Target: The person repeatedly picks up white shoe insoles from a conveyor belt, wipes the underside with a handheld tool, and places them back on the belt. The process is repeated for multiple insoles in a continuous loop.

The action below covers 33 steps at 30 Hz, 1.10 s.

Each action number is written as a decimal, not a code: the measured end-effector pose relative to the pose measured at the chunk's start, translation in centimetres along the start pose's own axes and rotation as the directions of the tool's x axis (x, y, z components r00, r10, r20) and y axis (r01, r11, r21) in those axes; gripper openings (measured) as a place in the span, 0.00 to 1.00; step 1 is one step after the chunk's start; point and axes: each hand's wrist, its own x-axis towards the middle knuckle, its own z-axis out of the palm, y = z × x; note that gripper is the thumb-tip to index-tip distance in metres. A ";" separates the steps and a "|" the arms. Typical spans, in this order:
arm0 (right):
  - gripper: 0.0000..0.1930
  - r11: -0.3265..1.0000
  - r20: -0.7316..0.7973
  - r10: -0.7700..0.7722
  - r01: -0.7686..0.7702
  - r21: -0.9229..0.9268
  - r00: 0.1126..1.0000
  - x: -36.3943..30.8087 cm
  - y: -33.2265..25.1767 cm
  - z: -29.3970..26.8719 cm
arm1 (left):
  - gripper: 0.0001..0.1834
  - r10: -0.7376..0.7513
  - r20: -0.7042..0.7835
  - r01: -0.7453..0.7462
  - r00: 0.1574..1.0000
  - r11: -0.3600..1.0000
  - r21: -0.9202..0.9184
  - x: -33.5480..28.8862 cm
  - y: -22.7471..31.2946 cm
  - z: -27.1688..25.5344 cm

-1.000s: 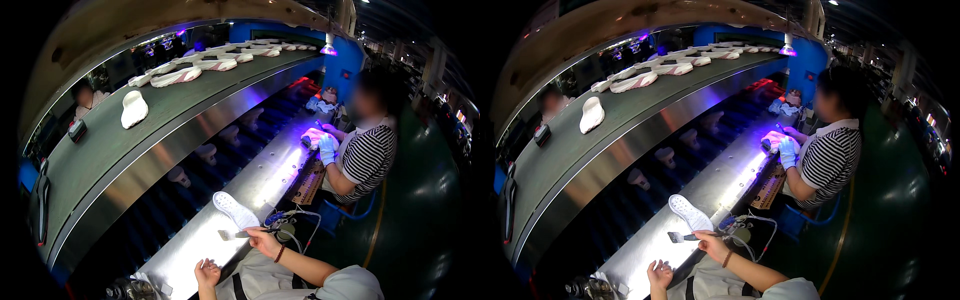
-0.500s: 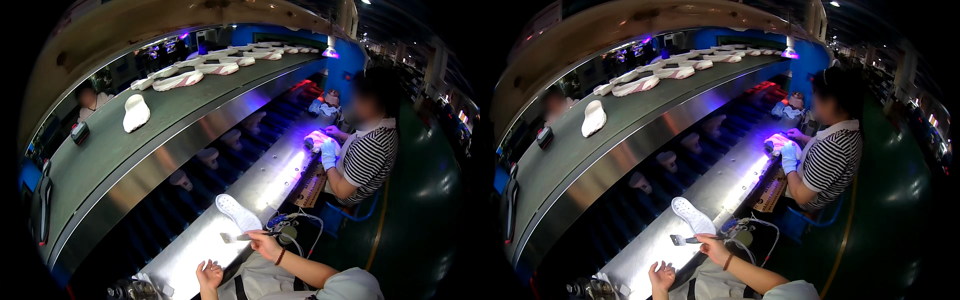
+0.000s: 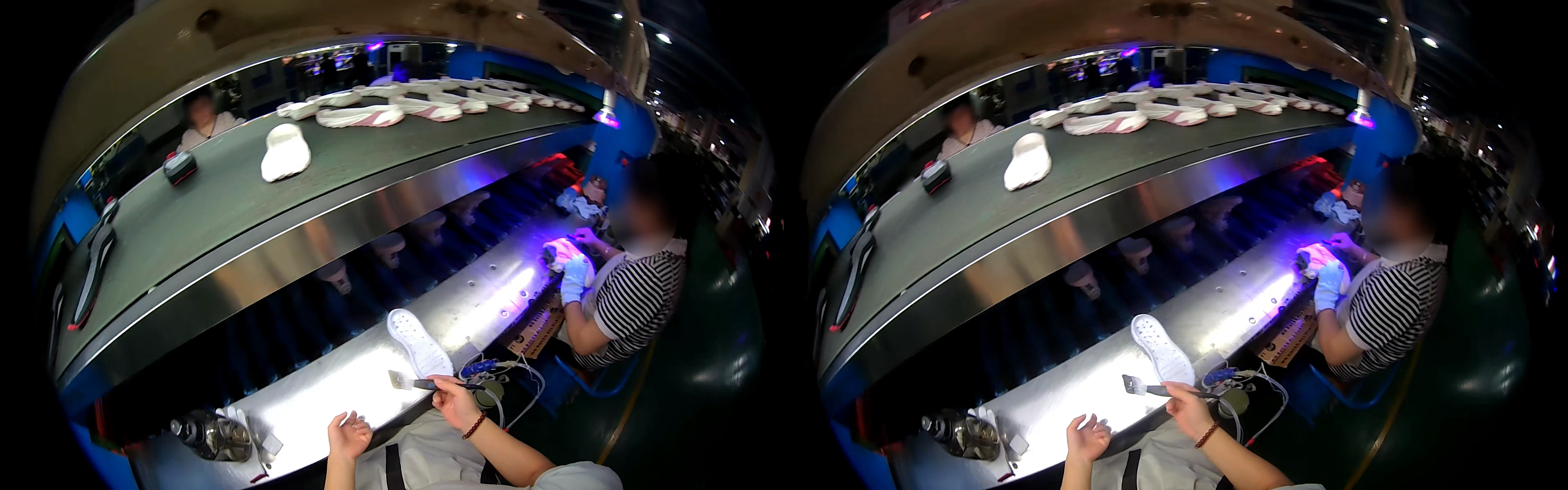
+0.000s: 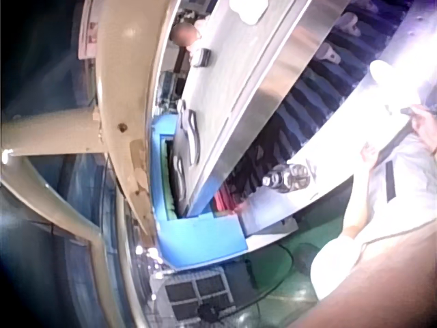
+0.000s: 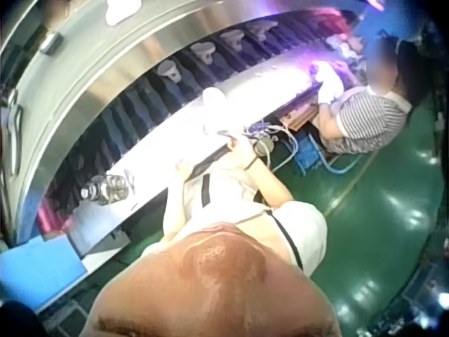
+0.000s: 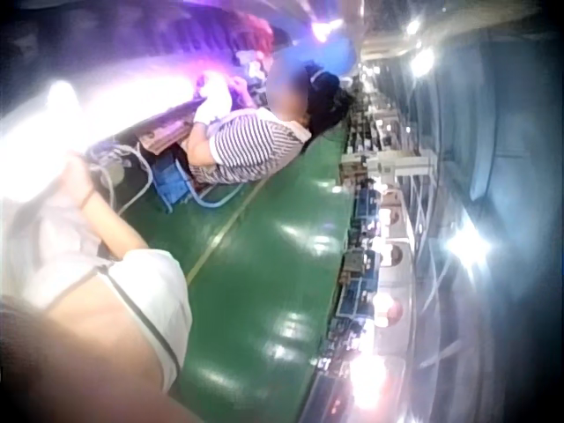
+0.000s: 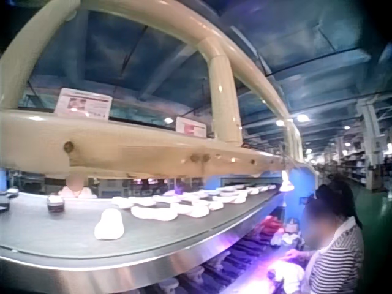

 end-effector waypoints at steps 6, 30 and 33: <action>0.09 0.999 -0.068 -0.001 -0.002 -0.043 0.998 -0.7 -0.6 0.9 | 0.08 -0.034 0.048 0.036 0.998 0.998 -0.051 0.1 0.0 -1.0; 0.09 0.998 -0.063 -0.035 0.032 -0.046 0.997 -0.2 -0.7 -0.4 | 0.07 -0.009 0.035 0.008 0.999 1.000 0.003 0.3 -1.1 -0.7; 0.09 0.999 -0.051 -0.037 0.035 -0.040 0.998 -0.2 -0.5 -0.7 | 0.07 -0.016 0.003 0.016 1.000 0.999 -0.030 1.1 -1.0 -1.5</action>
